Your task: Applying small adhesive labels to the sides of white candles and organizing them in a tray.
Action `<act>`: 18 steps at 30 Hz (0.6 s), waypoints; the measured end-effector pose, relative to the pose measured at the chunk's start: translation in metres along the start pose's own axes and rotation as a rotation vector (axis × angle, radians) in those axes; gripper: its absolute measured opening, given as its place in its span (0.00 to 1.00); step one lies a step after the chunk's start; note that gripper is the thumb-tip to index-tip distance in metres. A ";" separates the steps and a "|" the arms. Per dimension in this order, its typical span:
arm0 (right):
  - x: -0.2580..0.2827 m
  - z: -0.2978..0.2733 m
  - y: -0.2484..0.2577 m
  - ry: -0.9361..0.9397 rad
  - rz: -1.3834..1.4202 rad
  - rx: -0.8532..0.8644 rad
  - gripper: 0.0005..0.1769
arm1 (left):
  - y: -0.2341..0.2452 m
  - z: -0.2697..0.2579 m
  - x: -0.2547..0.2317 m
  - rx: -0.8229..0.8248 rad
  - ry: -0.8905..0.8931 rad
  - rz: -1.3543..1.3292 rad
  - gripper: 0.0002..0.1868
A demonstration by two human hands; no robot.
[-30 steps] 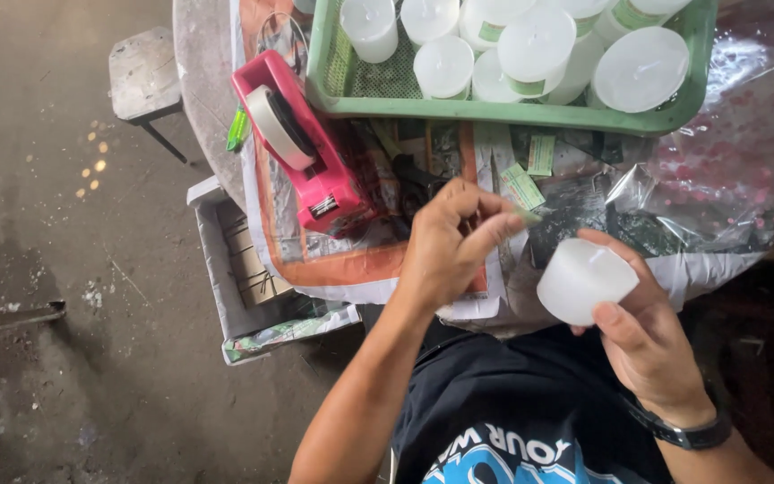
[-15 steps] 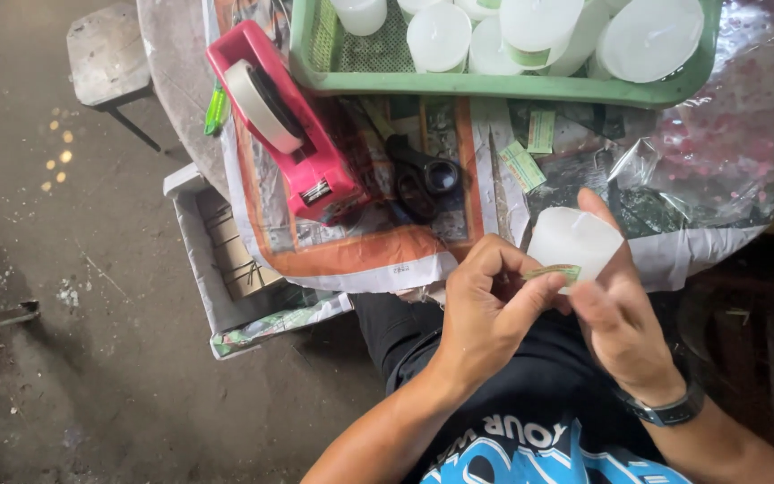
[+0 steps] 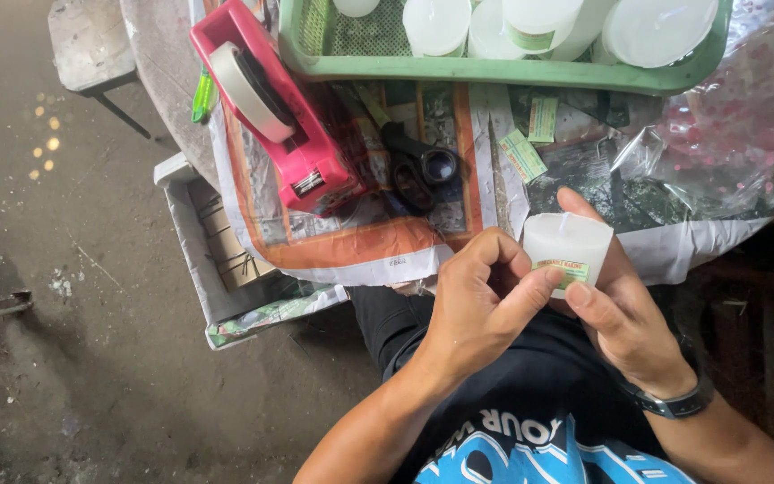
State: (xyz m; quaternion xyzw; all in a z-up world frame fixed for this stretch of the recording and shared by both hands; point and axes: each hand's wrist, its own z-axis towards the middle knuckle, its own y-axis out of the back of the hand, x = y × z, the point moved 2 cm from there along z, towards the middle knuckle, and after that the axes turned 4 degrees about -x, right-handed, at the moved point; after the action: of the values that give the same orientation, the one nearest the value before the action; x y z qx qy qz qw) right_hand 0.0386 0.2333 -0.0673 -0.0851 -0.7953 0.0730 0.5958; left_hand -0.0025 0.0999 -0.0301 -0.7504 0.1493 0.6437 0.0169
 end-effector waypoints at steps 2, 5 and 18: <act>0.001 0.001 0.000 0.007 0.036 0.006 0.42 | 0.000 0.000 0.002 0.015 -0.003 -0.018 0.12; 0.002 0.002 -0.001 0.016 0.047 0.007 0.40 | 0.001 0.000 -0.002 0.013 0.009 -0.029 0.13; 0.005 0.007 0.006 -0.015 0.398 0.000 0.40 | 0.023 -0.002 0.017 0.265 0.069 0.372 0.16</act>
State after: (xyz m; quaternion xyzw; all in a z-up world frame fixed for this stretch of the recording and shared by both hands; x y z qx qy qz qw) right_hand 0.0306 0.2397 -0.0659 -0.2401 -0.7672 0.1898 0.5636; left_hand -0.0044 0.0743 -0.0425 -0.7227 0.3687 0.5845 -0.0088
